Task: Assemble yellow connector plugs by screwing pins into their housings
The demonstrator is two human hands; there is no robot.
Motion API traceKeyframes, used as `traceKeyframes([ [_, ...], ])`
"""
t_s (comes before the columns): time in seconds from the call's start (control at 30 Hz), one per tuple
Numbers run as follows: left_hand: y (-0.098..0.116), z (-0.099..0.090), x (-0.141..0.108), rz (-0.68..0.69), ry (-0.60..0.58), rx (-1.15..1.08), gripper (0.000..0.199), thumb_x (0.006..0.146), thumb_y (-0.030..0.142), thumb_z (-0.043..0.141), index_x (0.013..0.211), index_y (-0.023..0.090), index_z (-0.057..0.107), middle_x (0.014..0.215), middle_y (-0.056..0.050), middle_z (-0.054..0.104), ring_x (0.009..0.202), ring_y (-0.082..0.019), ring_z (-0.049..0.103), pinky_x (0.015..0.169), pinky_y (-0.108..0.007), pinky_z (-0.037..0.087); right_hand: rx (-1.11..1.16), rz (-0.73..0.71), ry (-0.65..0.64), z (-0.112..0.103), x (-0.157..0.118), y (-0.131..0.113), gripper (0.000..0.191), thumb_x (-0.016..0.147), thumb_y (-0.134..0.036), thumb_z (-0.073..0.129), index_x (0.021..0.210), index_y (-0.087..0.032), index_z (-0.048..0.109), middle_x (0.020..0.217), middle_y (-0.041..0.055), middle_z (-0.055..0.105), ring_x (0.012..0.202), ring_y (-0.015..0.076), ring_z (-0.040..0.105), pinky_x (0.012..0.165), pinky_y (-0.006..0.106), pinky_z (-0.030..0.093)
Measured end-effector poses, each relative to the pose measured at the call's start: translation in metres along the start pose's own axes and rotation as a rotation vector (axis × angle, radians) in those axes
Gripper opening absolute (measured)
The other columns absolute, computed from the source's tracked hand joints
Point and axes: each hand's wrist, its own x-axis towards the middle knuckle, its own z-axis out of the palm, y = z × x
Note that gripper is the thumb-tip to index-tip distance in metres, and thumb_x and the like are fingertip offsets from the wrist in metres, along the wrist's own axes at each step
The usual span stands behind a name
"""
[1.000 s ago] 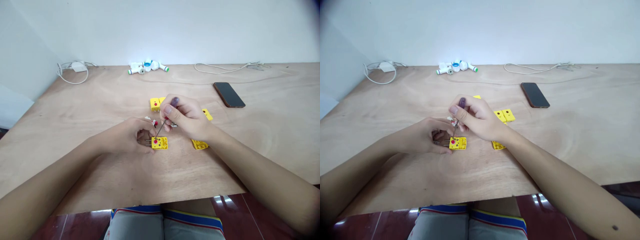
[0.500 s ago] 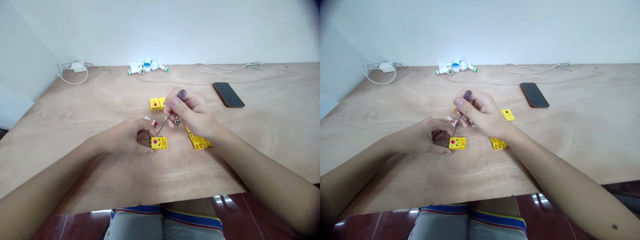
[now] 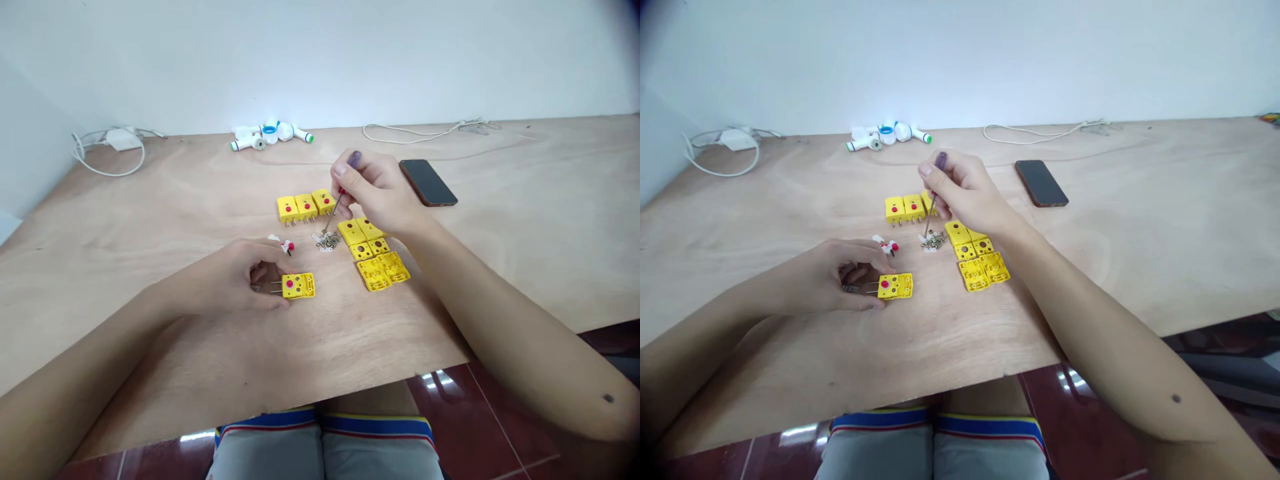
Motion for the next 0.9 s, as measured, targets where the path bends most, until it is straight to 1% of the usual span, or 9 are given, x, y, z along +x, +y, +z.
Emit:
traceKeyframes([
  [0.13,0.000,0.000,0.000,0.005,-0.006,-0.008,0.021,0.092,0.036,0.085,0.106,0.021,0.079,0.087,0.001,0.064,0.069,-0.011,0.051,0.059,-0.025,0.040,-0.047,0.002,-0.021,-0.002,-0.001,0.003,0.049,0.103,-0.069,0.074,0.088,-0.024,0.059,0.072,-0.0034,0.057,0.057,0.0102,0.053,0.048,0.025,0.045],
  [0.33,0.001,0.000,0.000,0.007,-0.012,0.005,0.018,0.092,0.032,0.084,0.106,0.021,0.078,0.087,0.002,0.065,0.070,-0.011,0.052,0.061,-0.025,0.040,-0.002,0.035,0.015,-0.001,-0.001,0.002,0.049,0.100,-0.069,0.078,0.087,-0.026,0.058,0.071,-0.0031,0.054,0.057,0.0118,0.053,0.048,0.028,0.044],
  [0.47,0.001,0.000,-0.001,0.010,-0.009,0.004,0.019,0.092,0.033,0.084,0.106,0.022,0.078,0.087,0.002,0.063,0.071,-0.011,0.052,0.061,-0.025,0.040,0.000,0.033,0.042,0.001,-0.001,0.002,0.051,0.098,-0.072,0.078,0.087,-0.027,0.058,0.069,-0.0030,0.053,0.057,0.0130,0.053,0.046,0.029,0.045],
  [0.6,0.001,0.000,-0.001,0.006,-0.015,0.001,0.018,0.093,0.032,0.083,0.106,0.021,0.078,0.086,0.001,0.063,0.070,-0.012,0.052,0.062,-0.026,0.040,0.003,-0.016,0.096,0.003,0.001,0.003,0.053,0.098,-0.075,0.077,0.085,-0.026,0.059,0.072,-0.0022,0.055,0.057,0.0127,0.051,0.045,0.029,0.044],
  [0.77,0.001,0.000,-0.001,-0.030,-0.022,0.014,0.020,0.091,0.032,0.084,0.107,0.022,0.080,0.082,0.002,0.061,0.069,-0.012,0.050,0.061,-0.026,0.039,0.027,-0.101,0.180,-0.001,0.006,0.005,0.053,0.097,-0.070,0.081,0.081,-0.026,0.057,0.072,-0.0026,0.054,0.056,0.0110,0.046,0.045,0.029,0.045],
  [0.83,0.001,0.000,-0.002,-0.055,-0.022,0.013,0.023,0.090,0.034,0.085,0.110,0.022,0.081,0.081,0.003,0.060,0.068,-0.012,0.050,0.060,-0.026,0.039,-0.001,-0.119,0.196,-0.004,0.007,0.006,0.053,0.098,-0.071,0.080,0.081,-0.026,0.057,0.072,-0.0025,0.053,0.056,0.0111,0.045,0.046,0.029,0.044],
  [0.9,0.002,0.000,-0.002,-0.057,-0.024,0.008,0.024,0.090,0.035,0.086,0.110,0.022,0.081,0.081,0.003,0.061,0.068,-0.012,0.051,0.060,-0.026,0.040,-0.076,-0.138,0.217,-0.007,0.007,0.008,0.055,0.097,-0.074,0.078,0.080,-0.026,0.056,0.073,-0.0018,0.051,0.057,0.0125,0.044,0.046,0.030,0.043],
])
